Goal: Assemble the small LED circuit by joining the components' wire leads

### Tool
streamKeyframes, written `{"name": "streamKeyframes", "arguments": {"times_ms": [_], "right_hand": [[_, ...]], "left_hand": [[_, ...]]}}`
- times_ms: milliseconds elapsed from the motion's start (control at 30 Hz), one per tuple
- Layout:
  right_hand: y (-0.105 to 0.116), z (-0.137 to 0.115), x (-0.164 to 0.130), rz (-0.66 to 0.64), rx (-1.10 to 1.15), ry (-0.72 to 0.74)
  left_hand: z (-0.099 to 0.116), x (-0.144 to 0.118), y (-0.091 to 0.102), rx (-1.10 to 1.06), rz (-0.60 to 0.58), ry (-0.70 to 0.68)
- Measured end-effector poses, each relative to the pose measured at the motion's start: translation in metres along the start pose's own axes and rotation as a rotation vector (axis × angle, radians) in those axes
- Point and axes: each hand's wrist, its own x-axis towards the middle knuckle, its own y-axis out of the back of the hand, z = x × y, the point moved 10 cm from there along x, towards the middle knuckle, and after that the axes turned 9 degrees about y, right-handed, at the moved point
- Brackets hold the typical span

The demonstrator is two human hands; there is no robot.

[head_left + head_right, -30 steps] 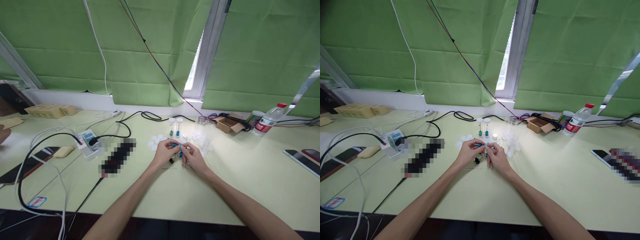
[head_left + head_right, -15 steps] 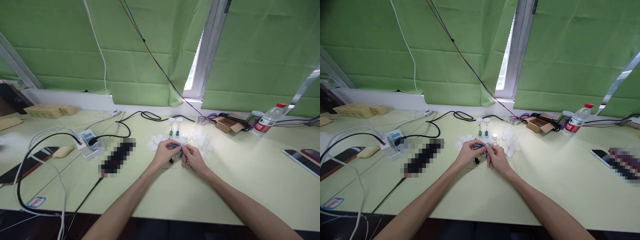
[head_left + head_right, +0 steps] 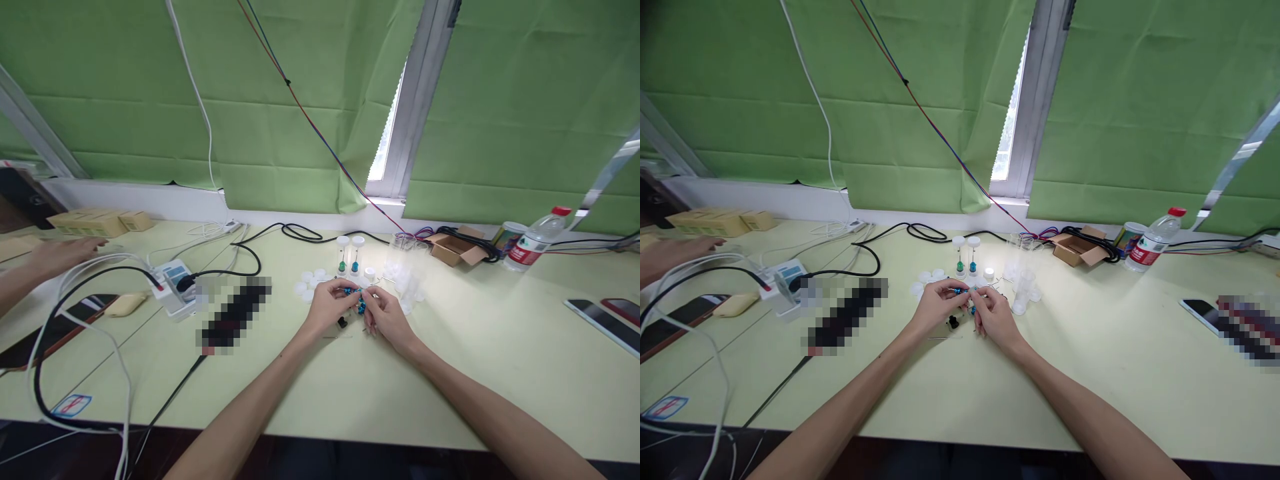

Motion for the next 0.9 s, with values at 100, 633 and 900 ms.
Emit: {"name": "streamKeyframes", "arguments": {"times_ms": [100, 633, 900], "right_hand": [[-0.0007, -0.0017, -0.0004, -0.004, 0.009, 0.001], [-0.0006, 0.0012, 0.0017, -0.007, -0.014, 0.024], [0.0008, -0.0005, 0.0013, 0.000, -0.067, 0.016]], "left_hand": [[0.0009, -0.0003, 0.0001, 0.002, 0.000, 0.004], [0.0054, -0.0016, -0.0059, -0.010, -0.067, -0.033], [0.0035, -0.0013, -0.0054, 0.004, -0.058, -0.036]]}}
